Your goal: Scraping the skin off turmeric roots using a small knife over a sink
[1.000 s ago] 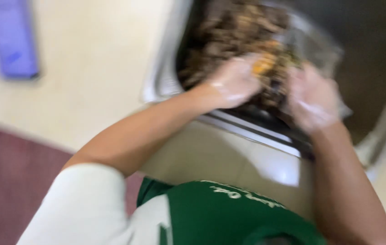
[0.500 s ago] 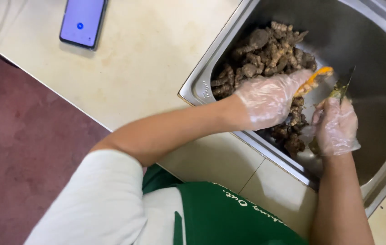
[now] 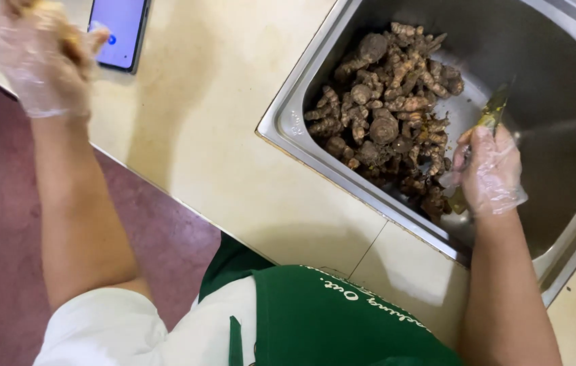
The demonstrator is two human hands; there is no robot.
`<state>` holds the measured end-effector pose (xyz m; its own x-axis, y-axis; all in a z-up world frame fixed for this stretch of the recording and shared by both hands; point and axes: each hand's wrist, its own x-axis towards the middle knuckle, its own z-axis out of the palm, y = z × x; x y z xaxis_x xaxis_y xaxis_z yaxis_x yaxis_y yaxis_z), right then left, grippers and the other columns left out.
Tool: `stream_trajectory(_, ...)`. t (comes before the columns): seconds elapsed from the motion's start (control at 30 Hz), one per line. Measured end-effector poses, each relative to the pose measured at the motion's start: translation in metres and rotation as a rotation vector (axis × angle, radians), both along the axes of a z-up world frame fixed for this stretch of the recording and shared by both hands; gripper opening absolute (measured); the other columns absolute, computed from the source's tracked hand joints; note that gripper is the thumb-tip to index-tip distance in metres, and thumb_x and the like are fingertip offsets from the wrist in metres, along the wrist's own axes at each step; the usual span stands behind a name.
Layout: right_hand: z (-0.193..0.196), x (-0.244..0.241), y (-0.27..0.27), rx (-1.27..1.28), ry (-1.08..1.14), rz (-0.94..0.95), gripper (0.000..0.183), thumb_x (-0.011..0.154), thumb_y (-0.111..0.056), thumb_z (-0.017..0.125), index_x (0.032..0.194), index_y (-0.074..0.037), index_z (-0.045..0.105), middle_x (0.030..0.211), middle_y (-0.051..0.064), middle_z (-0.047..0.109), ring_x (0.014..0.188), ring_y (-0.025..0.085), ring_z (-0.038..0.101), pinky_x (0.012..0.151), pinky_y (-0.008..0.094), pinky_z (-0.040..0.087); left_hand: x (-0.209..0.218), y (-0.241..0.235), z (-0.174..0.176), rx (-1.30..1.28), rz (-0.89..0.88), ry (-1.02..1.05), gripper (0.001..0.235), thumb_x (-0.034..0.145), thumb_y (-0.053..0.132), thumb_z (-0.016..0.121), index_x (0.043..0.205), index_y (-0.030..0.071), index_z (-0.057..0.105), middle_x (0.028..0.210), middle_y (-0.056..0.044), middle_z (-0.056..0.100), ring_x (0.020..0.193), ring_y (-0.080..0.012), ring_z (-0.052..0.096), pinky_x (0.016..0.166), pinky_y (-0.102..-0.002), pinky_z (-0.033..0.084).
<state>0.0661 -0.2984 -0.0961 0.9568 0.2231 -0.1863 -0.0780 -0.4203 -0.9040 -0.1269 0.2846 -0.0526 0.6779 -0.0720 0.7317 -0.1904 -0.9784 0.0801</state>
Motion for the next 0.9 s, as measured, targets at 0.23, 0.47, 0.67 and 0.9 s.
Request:
stream_trajectory(0.23,0.010,-0.003,0.005,-0.078,0.013,-0.003,0.030,0.122,-0.025,0.038,0.099,-0.011,0.051,0.067,0.005,0.052,0.042,0.016,0.044,0.039,0.029,0.035,0.008,-0.012,0.004,-1.460,-0.052,-0.084,0.029,0.093,0.003,0.059,0.083,0.019,0.037,0.064,0.001,0.030,0.049,-0.0105,0.029,0.080,-0.043,0.063)
stream_trajectory(0.47,0.001,0.000,-0.002,-0.030,0.022,0.000,0.031,0.122,-0.029,0.041,0.100,-0.010,0.053,0.067,0.007,0.051,0.048,0.015,0.043,0.040,0.028,0.040,0.019,-0.028,0.009,-1.465,0.003,-0.108,0.026,0.088,-0.002,0.053,0.084,0.017,0.035,0.064,0.001,0.024,0.046,-0.0099,0.022,0.060,-0.031,0.040)
stream_trajectory(0.67,0.008,-0.001,0.003,-0.028,0.114,-0.043,0.029,0.123,-0.026,0.040,0.099,-0.011,0.050,0.071,0.005,0.051,0.052,0.013,0.045,0.042,0.028,0.041,0.018,-0.033,0.013,-1.421,-0.039,-0.093,0.026,0.090,-0.002,0.049,0.088,0.018,0.033,0.071,0.003,0.021,0.052,-0.0085,0.021,0.060,-0.029,0.034)
stream_trajectory(0.9,0.004,0.000,0.000,-0.048,0.067,-0.016,0.030,0.121,-0.026,0.039,0.099,-0.011,0.052,0.065,0.006,0.050,0.043,0.016,0.040,0.041,0.030,0.035,0.024,-0.032,0.008,-1.377,-0.099,-0.066,0.026,0.086,-0.009,0.041,0.091,0.015,0.035,0.067,0.000,0.021,0.046,-0.0104,0.017,0.050,-0.028,0.019)
